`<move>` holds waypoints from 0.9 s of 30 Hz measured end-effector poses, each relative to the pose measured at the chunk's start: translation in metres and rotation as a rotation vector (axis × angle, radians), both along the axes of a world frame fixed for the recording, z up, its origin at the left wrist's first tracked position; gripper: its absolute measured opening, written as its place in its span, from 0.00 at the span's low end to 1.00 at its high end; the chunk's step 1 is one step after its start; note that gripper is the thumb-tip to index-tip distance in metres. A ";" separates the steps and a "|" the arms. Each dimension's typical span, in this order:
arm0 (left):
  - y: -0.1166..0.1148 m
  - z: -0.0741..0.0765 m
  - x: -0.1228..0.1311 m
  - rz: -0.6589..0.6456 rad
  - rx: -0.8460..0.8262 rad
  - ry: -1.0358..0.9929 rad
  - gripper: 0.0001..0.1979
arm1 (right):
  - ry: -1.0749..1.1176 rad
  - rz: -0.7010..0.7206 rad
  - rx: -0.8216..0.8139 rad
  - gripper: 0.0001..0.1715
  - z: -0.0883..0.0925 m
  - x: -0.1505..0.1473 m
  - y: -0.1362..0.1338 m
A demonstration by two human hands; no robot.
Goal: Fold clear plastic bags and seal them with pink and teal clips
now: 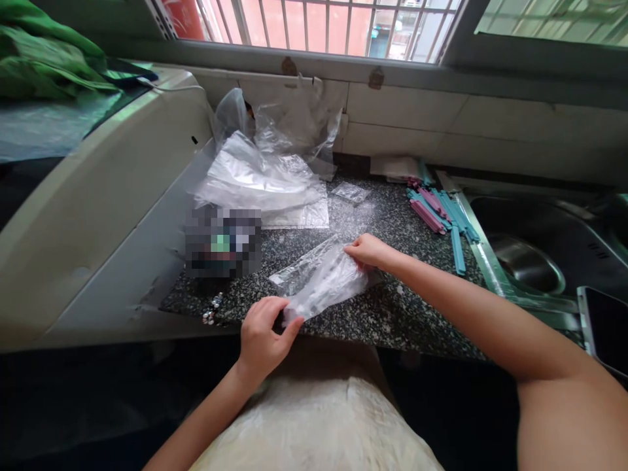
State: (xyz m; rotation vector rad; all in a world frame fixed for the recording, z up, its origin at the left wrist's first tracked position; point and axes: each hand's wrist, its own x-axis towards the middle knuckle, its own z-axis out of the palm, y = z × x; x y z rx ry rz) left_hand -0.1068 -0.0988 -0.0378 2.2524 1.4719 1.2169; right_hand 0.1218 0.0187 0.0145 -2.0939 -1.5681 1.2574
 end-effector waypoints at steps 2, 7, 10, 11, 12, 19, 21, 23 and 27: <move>0.006 0.002 0.001 0.059 -0.033 0.027 0.09 | 0.011 0.013 0.045 0.22 0.001 0.004 0.003; 0.020 0.003 -0.002 0.114 -0.111 0.024 0.13 | 0.049 0.033 0.447 0.19 -0.001 0.034 -0.015; 0.023 0.002 -0.004 0.124 -0.101 0.018 0.15 | 0.010 0.014 0.659 0.19 -0.010 0.051 -0.043; 0.024 0.003 -0.004 0.129 -0.097 0.020 0.15 | -0.033 0.023 0.679 0.18 -0.013 0.055 -0.052; 0.025 0.003 -0.004 0.133 -0.101 0.022 0.15 | -0.081 0.053 0.699 0.17 -0.017 0.057 -0.062; 0.035 0.010 -0.005 0.153 -0.180 0.019 0.15 | -0.396 0.322 1.181 0.14 -0.030 0.043 -0.092; 0.037 0.010 -0.006 0.151 -0.200 0.009 0.15 | -0.490 0.475 1.245 0.13 -0.031 0.038 -0.091; 0.038 0.011 -0.007 0.145 -0.217 0.004 0.15 | -0.555 0.566 1.242 0.11 -0.033 0.034 -0.087; 0.043 0.011 -0.009 0.130 -0.249 0.000 0.14 | -0.570 0.607 1.200 0.08 -0.038 0.031 -0.081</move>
